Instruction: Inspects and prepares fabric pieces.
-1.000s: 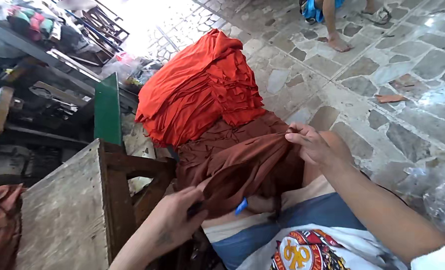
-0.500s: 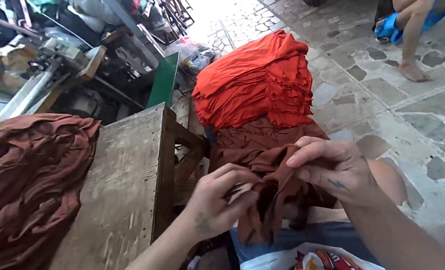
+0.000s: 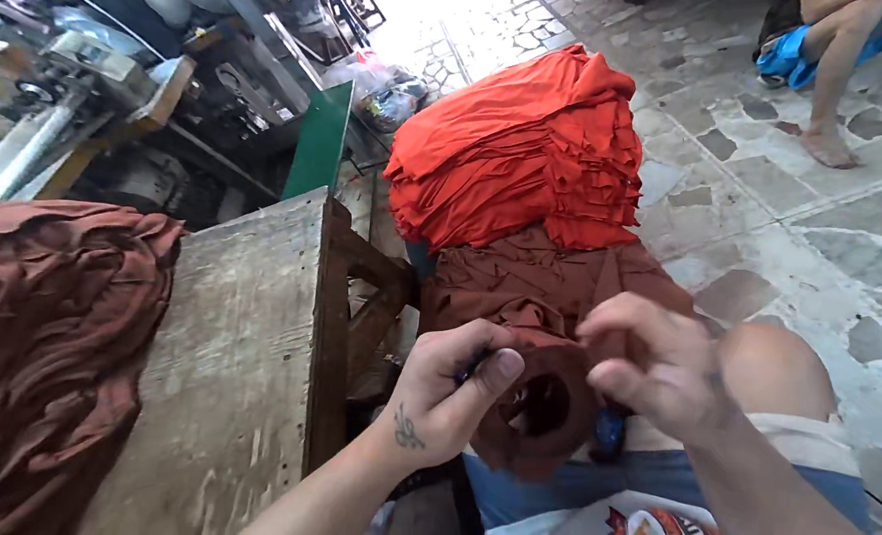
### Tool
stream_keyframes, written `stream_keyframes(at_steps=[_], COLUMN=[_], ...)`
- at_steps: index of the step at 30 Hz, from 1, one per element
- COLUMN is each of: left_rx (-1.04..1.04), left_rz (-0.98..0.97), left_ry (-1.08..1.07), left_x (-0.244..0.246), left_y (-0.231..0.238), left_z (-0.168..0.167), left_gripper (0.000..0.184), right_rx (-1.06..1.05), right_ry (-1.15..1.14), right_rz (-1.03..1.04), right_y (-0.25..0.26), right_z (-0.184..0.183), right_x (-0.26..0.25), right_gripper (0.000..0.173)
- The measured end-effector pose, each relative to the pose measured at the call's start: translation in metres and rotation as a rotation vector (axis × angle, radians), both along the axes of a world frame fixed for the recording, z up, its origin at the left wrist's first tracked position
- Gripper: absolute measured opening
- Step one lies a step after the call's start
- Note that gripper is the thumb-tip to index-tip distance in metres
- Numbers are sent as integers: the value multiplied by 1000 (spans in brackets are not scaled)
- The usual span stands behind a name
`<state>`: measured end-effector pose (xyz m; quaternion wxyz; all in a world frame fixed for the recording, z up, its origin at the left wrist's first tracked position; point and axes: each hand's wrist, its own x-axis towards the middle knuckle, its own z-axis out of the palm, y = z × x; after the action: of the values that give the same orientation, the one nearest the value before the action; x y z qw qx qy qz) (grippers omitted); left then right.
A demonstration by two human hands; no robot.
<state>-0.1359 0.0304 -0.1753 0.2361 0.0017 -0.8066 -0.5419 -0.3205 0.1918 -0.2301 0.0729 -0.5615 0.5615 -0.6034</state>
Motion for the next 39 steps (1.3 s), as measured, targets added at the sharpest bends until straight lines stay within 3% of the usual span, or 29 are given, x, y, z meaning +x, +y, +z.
stream_keyframes(at_steps=[1,5,8,11,13,16,18,21,24,26,28,30,32,39], left_rx=[2,19,224,335,208,-164,-306,-423,-296,-239,-391,-459,-453,-529], left_rz=[1,58,46,-2,40,80,24,78,106,187,335,370,299,107], left_ry=[-5,-34,-21,-11,-46,-218,-260,-166,-88,-175,-358,-378,-287,-145], left_x=[0,6,13,13,10,9,9,9,11,10,10,12,16,22], left_y=[0,-9,-13,-11,-15,-23,-23,-18,-23,-29,-33,-27,-12,38], left_z=[0,4,10,12,10,6,5,10,13,6,0,4,18,20], left_gripper=[25,23,18,15,13,34,23,19,18,15,31,43,36,39], right_rx=[44,113,121,78,48,1,-22,57,111,76,54,52,43,-3], right_ry=[20,-176,-300,-253,-120,139,180,54,11,-90,-272,-427,-501,-469], right_rz=[79,321,362,297,166,-132,-191,-20,245,419,506,505,473,328], right_y=[-5,-14,-10,-5,-1,0,0,2,0,-2,-1,0,1,9], right_z=[-4,-8,-1,-3,-7,-9,-8,-10,-20,-23,-24,-21,-18,-6], right_x=[6,0,-9,-12,-12,-7,-3,-5,-6,-4,0,5,8,20], right_gripper=[46,22,17,12,16,17,18,18,20,23,26,25,22,17])
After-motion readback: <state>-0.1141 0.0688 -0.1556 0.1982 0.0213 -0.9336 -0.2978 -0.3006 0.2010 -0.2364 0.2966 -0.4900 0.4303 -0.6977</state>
